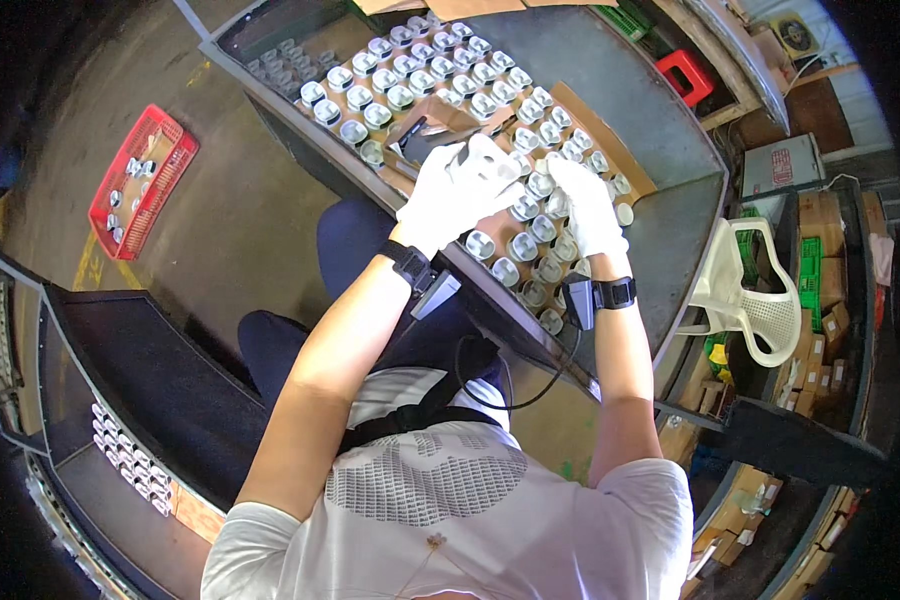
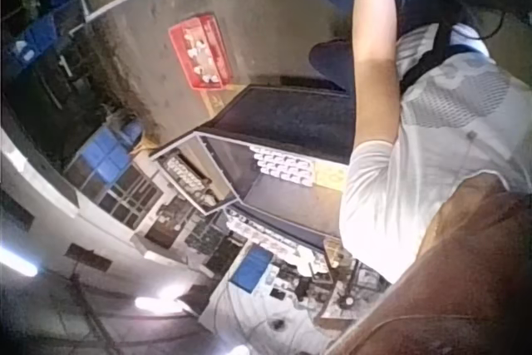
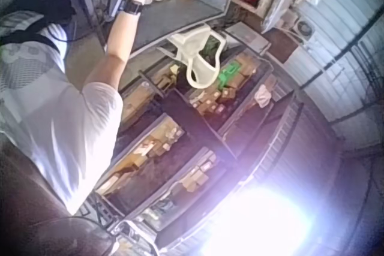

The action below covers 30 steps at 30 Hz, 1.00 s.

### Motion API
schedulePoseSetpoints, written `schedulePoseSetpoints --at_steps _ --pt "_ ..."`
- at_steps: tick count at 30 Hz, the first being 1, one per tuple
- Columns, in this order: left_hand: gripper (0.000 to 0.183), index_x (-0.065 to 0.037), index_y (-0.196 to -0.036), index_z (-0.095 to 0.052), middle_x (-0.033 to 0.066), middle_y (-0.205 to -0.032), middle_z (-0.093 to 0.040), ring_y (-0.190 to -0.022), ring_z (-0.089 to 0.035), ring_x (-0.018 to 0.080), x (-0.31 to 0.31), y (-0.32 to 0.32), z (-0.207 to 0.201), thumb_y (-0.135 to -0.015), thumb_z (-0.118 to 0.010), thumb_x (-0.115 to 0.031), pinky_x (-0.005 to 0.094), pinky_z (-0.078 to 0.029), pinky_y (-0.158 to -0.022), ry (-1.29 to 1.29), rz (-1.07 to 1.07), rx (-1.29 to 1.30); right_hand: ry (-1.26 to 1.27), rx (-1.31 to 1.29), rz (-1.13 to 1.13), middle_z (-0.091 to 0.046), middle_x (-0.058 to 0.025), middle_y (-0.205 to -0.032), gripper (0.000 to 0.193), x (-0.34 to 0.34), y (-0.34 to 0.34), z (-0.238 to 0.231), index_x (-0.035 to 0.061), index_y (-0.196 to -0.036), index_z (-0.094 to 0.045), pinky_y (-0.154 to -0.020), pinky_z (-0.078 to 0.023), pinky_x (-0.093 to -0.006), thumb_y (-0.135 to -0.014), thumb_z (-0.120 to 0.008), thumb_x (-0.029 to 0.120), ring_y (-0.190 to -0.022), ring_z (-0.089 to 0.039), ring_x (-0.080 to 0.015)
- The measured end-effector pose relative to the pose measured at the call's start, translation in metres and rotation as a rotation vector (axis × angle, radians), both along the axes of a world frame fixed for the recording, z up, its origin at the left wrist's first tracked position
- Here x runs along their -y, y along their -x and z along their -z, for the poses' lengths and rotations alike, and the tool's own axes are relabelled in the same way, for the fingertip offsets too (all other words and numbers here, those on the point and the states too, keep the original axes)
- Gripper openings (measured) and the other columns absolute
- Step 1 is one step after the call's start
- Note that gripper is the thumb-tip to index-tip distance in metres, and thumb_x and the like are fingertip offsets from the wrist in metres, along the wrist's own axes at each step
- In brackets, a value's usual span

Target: Inspecting and sorting small white cylindrical parts in a large metal bin.

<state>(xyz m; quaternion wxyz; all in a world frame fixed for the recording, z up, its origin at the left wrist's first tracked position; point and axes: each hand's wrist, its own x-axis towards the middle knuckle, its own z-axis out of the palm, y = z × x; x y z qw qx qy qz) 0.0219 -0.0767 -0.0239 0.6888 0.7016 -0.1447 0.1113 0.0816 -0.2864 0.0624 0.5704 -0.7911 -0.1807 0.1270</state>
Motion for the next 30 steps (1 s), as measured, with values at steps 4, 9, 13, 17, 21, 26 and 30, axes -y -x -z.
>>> schedulePoseSetpoints --at_steps 4,9,13,17,21,26,30 --pt "0.024 -0.001 -0.123 -0.055 0.0137 -0.116 -0.064 -0.108 -0.067 0.0292 0.003 0.006 -0.020 -0.101 -0.051 -0.009 0.0473 -0.058 -0.094 0.914 0.183 -0.338 -0.021 -0.029 0.019 -0.070 -0.0101 -0.116 0.036 0.001 0.008 -0.003 -0.0013 -0.123 -0.068 -0.094 -0.049 -0.0327 -0.100 -0.054 0.023 -0.107 -0.063 -0.0173" --pt "0.031 0.002 -0.128 -0.053 0.0143 -0.119 -0.064 -0.108 -0.067 0.0291 0.001 0.007 -0.026 -0.098 -0.054 -0.006 0.0434 -0.059 -0.093 1.254 0.217 -0.453 0.036 -0.019 -0.042 -0.070 -0.0110 -0.121 0.038 0.003 0.014 -0.003 -0.0028 -0.126 -0.066 -0.096 -0.048 -0.0323 -0.101 -0.054 0.023 -0.110 -0.063 -0.0176" --pt "0.043 0.003 -0.132 -0.056 0.0150 -0.120 -0.067 -0.104 -0.068 0.0258 0.009 0.012 -0.041 -0.104 -0.041 -0.025 0.0380 -0.057 -0.091 1.066 0.082 -0.445 0.046 -0.006 -0.064 -0.069 -0.0113 -0.122 0.039 0.007 0.015 0.005 -0.0032 -0.127 -0.065 -0.098 -0.048 -0.0321 -0.101 -0.053 0.023 -0.112 -0.063 -0.0177" --pt "0.036 0.003 -0.131 -0.057 0.0134 -0.120 -0.068 -0.104 -0.068 0.0207 0.006 0.014 -0.035 -0.099 -0.055 -0.014 0.0325 -0.058 -0.088 0.738 -0.003 -0.288 0.041 -0.077 -0.102 -0.069 -0.0115 -0.123 0.037 -0.003 0.014 0.002 -0.0008 -0.128 -0.065 -0.098 -0.048 -0.0331 -0.102 -0.051 0.022 -0.112 -0.063 -0.0201" --pt "0.035 0.006 -0.131 -0.053 0.0141 -0.120 -0.067 -0.112 -0.067 0.0230 0.007 0.016 -0.035 -0.097 -0.056 -0.002 0.0327 -0.059 -0.088 0.483 -0.088 -0.154 0.195 0.162 -0.246 -0.067 -0.0130 -0.127 0.038 0.003 0.002 0.029 0.0039 -0.130 -0.064 -0.100 -0.048 -0.0376 -0.100 -0.048 0.019 -0.115 -0.063 -0.0262" --pt "0.039 0.006 -0.133 -0.052 0.0155 -0.125 -0.066 -0.113 -0.066 0.0212 0.003 0.010 -0.024 -0.095 -0.058 -0.001 0.0316 -0.058 -0.091 0.094 -0.177 0.017 0.045 0.172 -0.201 -0.069 -0.0076 -0.114 0.037 0.002 0.004 0.031 -0.0019 -0.122 -0.068 -0.089 -0.049 -0.0288 -0.101 -0.055 0.025 -0.102 -0.062 -0.0130" --pt "0.037 0.002 -0.129 -0.055 0.0133 -0.125 -0.065 -0.117 -0.063 0.0201 0.006 0.010 -0.015 -0.093 -0.062 -0.003 0.0326 -0.054 -0.097 0.226 -0.227 -0.056 -0.048 -0.294 -0.052 -0.069 -0.0070 -0.104 0.037 -0.005 0.020 0.005 -0.0008 -0.115 -0.070 -0.071 -0.050 -0.0243 -0.102 -0.056 0.031 -0.080 -0.062 -0.0099"
